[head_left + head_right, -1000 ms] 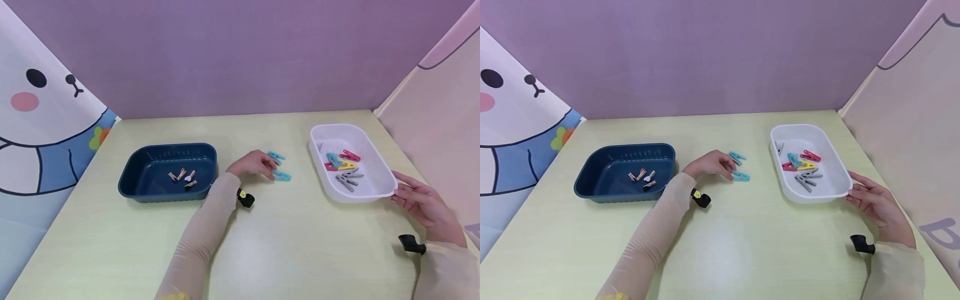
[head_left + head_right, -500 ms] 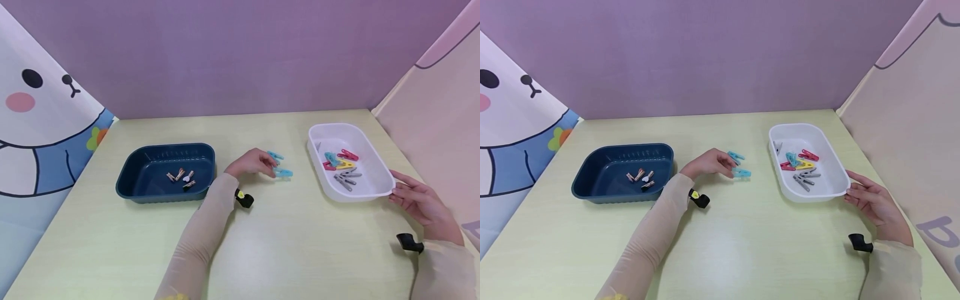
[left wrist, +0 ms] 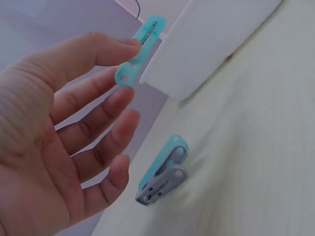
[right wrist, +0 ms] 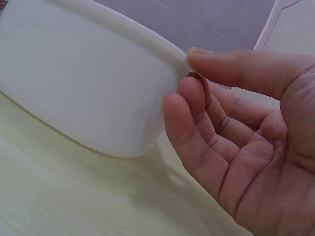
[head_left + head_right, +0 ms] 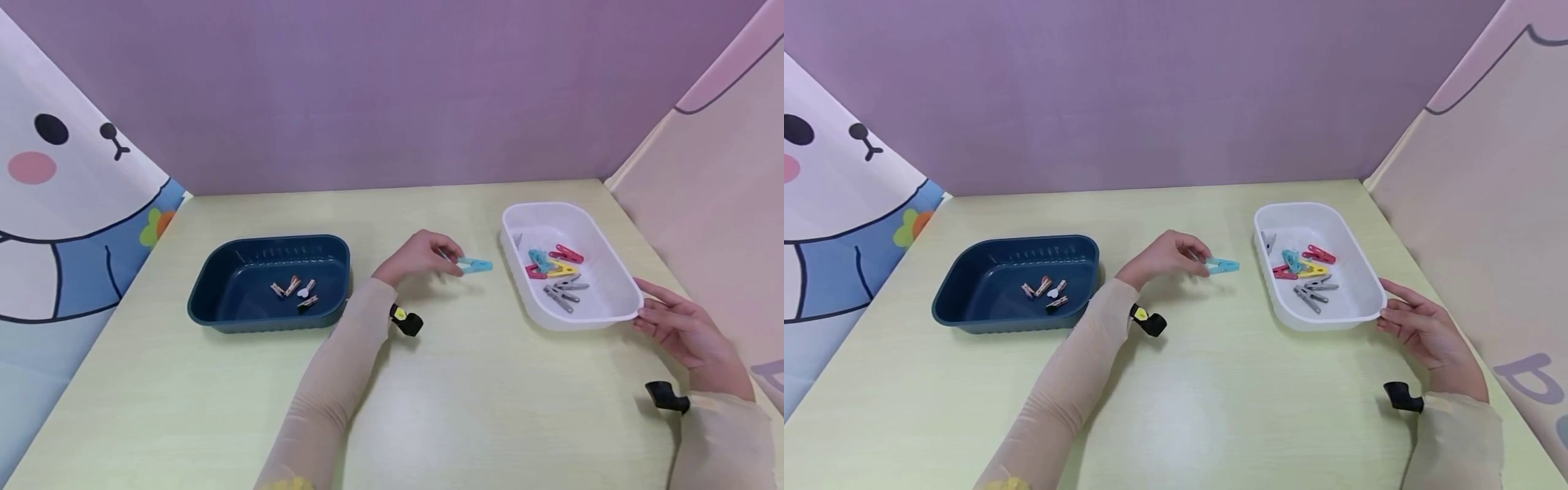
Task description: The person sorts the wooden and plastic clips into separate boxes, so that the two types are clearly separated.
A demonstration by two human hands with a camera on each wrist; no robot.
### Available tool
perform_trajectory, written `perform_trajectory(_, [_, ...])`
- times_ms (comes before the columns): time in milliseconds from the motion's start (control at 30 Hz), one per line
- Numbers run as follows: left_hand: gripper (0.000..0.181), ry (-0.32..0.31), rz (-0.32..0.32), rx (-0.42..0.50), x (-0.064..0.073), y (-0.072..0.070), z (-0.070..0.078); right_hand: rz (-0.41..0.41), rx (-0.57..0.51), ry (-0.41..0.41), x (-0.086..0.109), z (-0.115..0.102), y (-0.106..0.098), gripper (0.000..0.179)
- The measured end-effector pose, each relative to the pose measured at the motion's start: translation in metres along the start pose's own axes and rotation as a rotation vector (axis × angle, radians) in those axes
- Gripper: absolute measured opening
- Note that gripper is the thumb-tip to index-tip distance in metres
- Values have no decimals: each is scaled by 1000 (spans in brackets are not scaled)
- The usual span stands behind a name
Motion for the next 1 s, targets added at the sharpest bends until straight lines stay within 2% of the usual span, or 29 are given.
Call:
perform_trajectory(600, [21, 13, 151, 86, -23, -6, 19, -3, 6, 1, 1, -1, 1, 54])
perform_trajectory(833, [24, 1, 151, 114, -33, -2, 28, 14, 10, 2, 1, 0, 1, 55])
perform_trajectory(1000, [28, 18, 161, 108, -41, 2, 37, 25, 22, 2, 0, 1, 0, 55])
Point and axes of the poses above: each hand's wrist, its own x-axis away from the middle knuckle, its own y-axis out of the palm, z = x × y, the point moved 9 cm from there along -x, towards the middle knuckle, and after that the axes turned 3 degrees about z, right-handed, at the moved point
